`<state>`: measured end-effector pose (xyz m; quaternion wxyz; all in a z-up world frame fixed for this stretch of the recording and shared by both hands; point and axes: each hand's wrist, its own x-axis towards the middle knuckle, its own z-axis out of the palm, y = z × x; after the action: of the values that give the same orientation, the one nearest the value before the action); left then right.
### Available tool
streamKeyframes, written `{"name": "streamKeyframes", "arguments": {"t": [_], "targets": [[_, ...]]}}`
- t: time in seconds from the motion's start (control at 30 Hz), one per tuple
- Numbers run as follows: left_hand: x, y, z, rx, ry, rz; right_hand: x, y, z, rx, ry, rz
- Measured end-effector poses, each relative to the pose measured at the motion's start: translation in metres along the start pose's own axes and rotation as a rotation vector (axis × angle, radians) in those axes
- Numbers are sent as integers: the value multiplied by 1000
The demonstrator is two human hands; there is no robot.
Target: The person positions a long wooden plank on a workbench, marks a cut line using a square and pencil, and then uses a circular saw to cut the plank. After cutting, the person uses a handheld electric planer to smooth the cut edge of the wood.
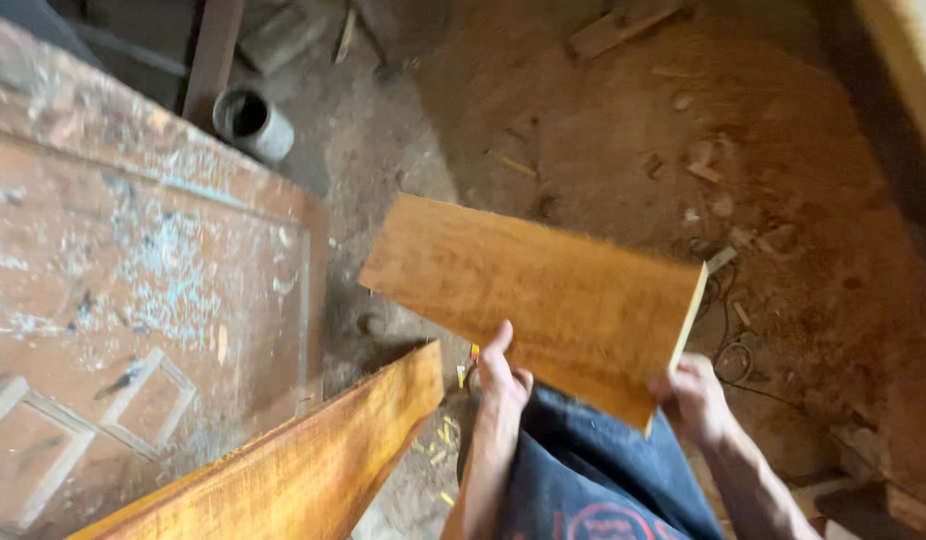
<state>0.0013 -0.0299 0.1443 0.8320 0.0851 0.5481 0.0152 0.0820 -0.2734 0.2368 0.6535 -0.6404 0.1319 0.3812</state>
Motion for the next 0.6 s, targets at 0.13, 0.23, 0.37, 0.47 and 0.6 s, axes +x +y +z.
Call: {"name": "streamKeyframes", "arguments": {"t": [0.13, 0.23, 0.37, 0.47, 0.6], "targets": [[-61, -41, 1, 29, -301, 192, -99, 45, -39, 279, 83, 4], [-84, -65, 5, 199, -434, 244, -132, 64, -51, 455, 205, -104], [-109, -105, 14, 459, -545, 326, -157, 83, -71, 585, 710, -201], [-130, -140, 32, 611, -659, 461, -173, 96, -97, 401, 984, -384], [-168, -206, 51, 746, -811, 558, -203, 136, -139, 491, 1106, -317]]}}
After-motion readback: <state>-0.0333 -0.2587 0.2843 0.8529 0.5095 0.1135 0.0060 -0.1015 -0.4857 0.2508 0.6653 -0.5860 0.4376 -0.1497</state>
